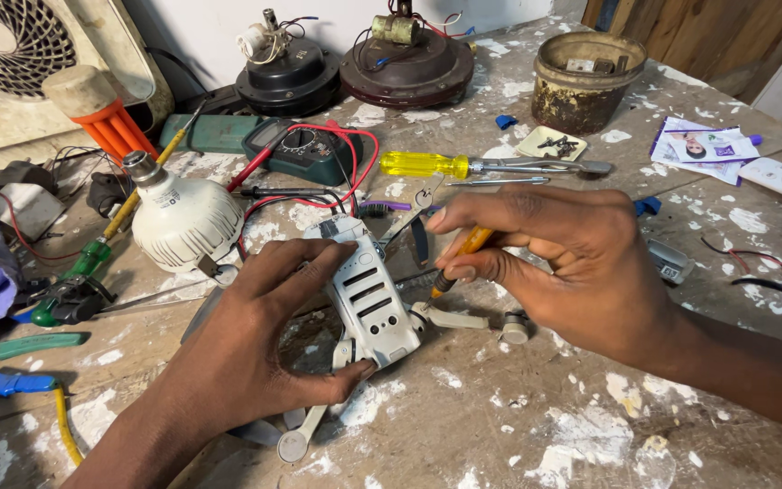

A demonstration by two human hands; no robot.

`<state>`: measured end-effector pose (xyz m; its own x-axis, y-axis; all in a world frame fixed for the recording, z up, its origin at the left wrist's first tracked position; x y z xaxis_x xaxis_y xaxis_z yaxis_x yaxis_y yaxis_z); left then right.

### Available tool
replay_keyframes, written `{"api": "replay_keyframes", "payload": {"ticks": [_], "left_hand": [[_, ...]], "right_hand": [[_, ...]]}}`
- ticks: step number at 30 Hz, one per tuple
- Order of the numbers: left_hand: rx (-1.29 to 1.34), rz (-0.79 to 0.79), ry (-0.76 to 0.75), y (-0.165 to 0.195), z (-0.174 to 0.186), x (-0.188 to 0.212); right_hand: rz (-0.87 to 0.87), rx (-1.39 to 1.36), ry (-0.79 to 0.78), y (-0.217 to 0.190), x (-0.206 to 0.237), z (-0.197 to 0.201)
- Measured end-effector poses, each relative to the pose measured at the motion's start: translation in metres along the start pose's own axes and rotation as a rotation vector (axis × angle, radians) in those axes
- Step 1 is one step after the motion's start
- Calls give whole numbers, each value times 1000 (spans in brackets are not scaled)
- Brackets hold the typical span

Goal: The person plugs a power adapter into a power strip and connects it to a white LED emergency light, pressing its buttons and turning it over to test it. They then set the light down, pick up a small drone, brush its body with a toothbrush, and pry at its parts with a screwdriver.

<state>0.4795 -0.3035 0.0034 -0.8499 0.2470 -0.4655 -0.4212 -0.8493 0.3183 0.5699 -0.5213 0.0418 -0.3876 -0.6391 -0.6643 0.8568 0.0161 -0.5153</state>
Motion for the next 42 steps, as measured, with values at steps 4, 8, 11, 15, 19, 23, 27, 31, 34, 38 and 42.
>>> {"api": "replay_keyframes", "payload": {"ticks": [4,8,11,15,19,23,27,31,34,38,42], "left_hand": [[-6,4,3,0,-1,-1],[4,21,-3,0,-1,-1],[4,30,-2,0,0,-1],[-27,6,0,2,1,-2],[-17,9,-4,2,0,-1],[-31,-26,-2,4,2,0],[-40,-24,-13,4,2,0],[-40,-55,8,7,3,-1],[-34,-57,22,10,4,-2],[-3,-4,19,12,6,-4],[75,64,18,13,6,-5]], "right_hand": [[10,-49,-35,-1,-3,-2],[27,-113,-130,-4,-4,-6],[48,-146,-172,-7,-3,-7],[13,-166,-191,-2,-10,-5],[52,-85,-156,-7,-15,2],[69,216,-195,-17,-31,7],[-288,560,-508,-13,-41,10],[-429,745,-770,-23,-41,0],[-288,709,-769,-47,-43,-8],[-558,849,-891,-37,-41,-15],[-593,794,-885,-30,-43,-20]]}}
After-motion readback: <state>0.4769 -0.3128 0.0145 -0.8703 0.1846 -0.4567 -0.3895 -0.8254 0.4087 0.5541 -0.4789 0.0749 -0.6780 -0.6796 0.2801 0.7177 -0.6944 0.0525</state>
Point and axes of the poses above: each hand's wrist, its own x-axis away from the middle knuckle, its own z-axis out of the back of the hand, y = z × x, the point moved 6 cm from there along -x, towards the middle knuckle, and after that the axes turned 3 degrees about -z, right-handed, at the moved point
